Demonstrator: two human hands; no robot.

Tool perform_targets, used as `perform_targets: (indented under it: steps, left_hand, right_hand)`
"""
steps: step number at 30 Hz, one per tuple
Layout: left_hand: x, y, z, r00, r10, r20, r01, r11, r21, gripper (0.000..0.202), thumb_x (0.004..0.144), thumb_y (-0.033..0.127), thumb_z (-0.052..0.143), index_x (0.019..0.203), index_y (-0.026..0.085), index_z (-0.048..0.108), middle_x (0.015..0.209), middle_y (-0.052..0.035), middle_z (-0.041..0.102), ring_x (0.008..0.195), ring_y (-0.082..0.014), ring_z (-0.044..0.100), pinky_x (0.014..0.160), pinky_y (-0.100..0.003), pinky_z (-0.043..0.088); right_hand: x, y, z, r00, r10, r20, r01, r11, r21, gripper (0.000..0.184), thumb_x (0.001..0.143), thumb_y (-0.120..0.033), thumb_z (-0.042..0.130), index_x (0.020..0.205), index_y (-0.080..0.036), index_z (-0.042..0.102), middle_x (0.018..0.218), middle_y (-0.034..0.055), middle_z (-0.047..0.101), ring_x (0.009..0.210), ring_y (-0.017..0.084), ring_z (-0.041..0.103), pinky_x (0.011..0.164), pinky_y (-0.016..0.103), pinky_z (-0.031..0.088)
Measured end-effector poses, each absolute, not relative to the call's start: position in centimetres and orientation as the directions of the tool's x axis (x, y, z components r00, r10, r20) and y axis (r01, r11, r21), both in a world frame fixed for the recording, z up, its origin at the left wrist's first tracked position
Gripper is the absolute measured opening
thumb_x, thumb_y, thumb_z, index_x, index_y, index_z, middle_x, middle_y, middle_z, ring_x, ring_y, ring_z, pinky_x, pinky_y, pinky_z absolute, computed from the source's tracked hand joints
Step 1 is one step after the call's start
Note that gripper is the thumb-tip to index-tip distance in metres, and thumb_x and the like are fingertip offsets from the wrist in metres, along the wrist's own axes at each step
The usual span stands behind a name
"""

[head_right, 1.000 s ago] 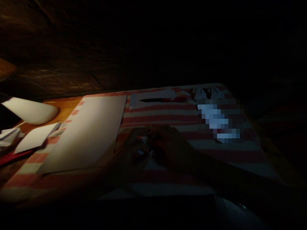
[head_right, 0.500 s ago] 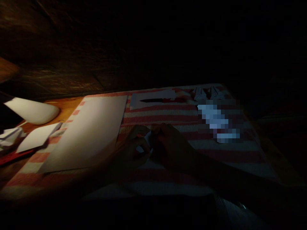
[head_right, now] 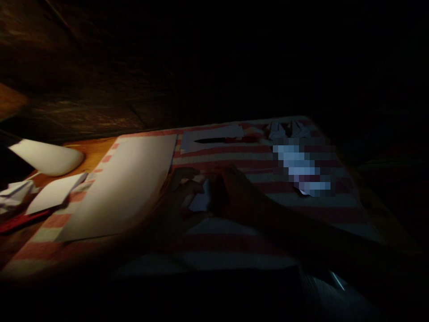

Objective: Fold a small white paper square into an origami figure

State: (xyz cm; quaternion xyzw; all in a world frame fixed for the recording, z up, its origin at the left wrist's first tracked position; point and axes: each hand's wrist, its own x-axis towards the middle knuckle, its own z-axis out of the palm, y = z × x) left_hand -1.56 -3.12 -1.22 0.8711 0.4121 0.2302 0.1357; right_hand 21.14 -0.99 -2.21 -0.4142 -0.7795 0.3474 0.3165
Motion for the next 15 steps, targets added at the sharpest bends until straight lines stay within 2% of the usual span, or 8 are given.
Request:
perform_targets:
  steps: [1, 4, 6, 8, 11, 13, 15]
  left_hand:
    - [-1.8, -3.2, -1.4, 0.568, 0.758, 0.321, 0.64, -0.652, 0.406, 0.044, 0.079, 0.027, 0.083, 0.114, 0.021, 0.058, 0.14, -0.0129, 0.049, 0.131, -0.0338, 0.049, 0.105, -0.053, 0.046]
    - [-2.5, -3.5, -1.8, 0.702, 0.592, 0.395, 0.493, -0.805, 0.331, 0.022, 0.091, 0.017, 0.07, 0.111, 0.02, 0.061, 0.134, -0.0096, 0.061, 0.126, -0.0272, 0.057, 0.106, -0.045, 0.048]
    - [-2.7, -3.6, -1.7, 0.775, 0.503, 0.382, 0.401, -0.859, 0.318, 0.023, 0.096, 0.012, 0.058, 0.118, 0.018, 0.062, 0.127, -0.0096, 0.068, 0.12, -0.0228, 0.063, 0.104, -0.038, 0.051]
    - [-2.9, -3.6, -1.3, 0.818, 0.483, 0.312, 0.377, -0.86, 0.344, 0.027, 0.1, 0.013, 0.051, 0.124, 0.018, 0.062, 0.122, -0.0095, 0.072, 0.11, -0.0199, 0.069, 0.096, -0.031, 0.056]
    - [-2.9, -3.4, -0.7, 0.816, 0.527, 0.237, 0.427, -0.827, 0.365, 0.027, 0.102, 0.017, 0.05, 0.123, 0.02, 0.066, 0.118, -0.0085, 0.075, 0.099, -0.0184, 0.073, 0.087, -0.028, 0.06]
    - [-2.9, -3.3, -0.3, 0.833, 0.495, 0.248, 0.415, -0.855, 0.313, 0.026, 0.102, 0.017, 0.05, 0.121, 0.018, 0.068, 0.119, -0.01, 0.075, 0.099, -0.0193, 0.073, 0.088, -0.03, 0.061]
    - [-2.9, -3.2, -0.1, 0.869, 0.428, 0.248, 0.376, -0.897, 0.232, 0.026, 0.102, 0.017, 0.049, 0.117, 0.018, 0.069, 0.123, -0.0107, 0.074, 0.103, -0.0211, 0.073, 0.09, -0.032, 0.062]
  right_hand:
    - [21.3, -0.9, -2.3, -0.45, 0.868, 0.211, 0.464, 0.429, -0.775, 0.053, 0.063, -0.025, 0.086, 0.108, -0.022, 0.057, 0.106, 0.0072, 0.06, 0.091, 0.024, 0.057, 0.075, 0.038, 0.049]
    - [21.5, -0.6, -2.8, -0.437, 0.885, 0.163, 0.519, 0.396, -0.758, 0.055, 0.061, -0.025, 0.087, 0.105, -0.023, 0.055, 0.104, 0.0065, 0.059, 0.089, 0.024, 0.058, 0.074, 0.038, 0.049]
    - [21.5, -0.5, -3.1, -0.43, 0.889, 0.158, 0.524, 0.388, -0.758, 0.056, 0.062, -0.026, 0.087, 0.106, -0.023, 0.053, 0.106, 0.0073, 0.06, 0.093, 0.025, 0.059, 0.075, 0.039, 0.05]
    - [21.5, -0.5, -3.3, -0.426, 0.888, 0.171, 0.511, 0.393, -0.765, 0.055, 0.064, -0.028, 0.087, 0.107, -0.023, 0.052, 0.109, 0.0086, 0.061, 0.095, 0.025, 0.061, 0.077, 0.04, 0.052]
    - [22.0, -0.3, -3.2, -0.466, 0.86, 0.207, 0.43, 0.424, -0.797, 0.053, 0.067, -0.03, 0.088, 0.108, -0.022, 0.054, 0.119, 0.0109, 0.061, 0.103, 0.026, 0.063, 0.085, 0.042, 0.054]
    - [22.8, -0.3, -2.7, -0.511, 0.84, 0.183, 0.363, 0.404, -0.839, 0.049, 0.071, -0.03, 0.086, 0.11, -0.022, 0.057, 0.125, 0.0109, 0.06, 0.108, 0.026, 0.063, 0.09, 0.043, 0.054]
    - [23.7, -0.4, -2.2, -0.542, 0.828, 0.141, 0.317, 0.357, -0.878, 0.033, 0.081, -0.03, 0.079, 0.107, -0.024, 0.06, 0.123, 0.0086, 0.06, 0.108, 0.025, 0.064, 0.09, 0.042, 0.055]
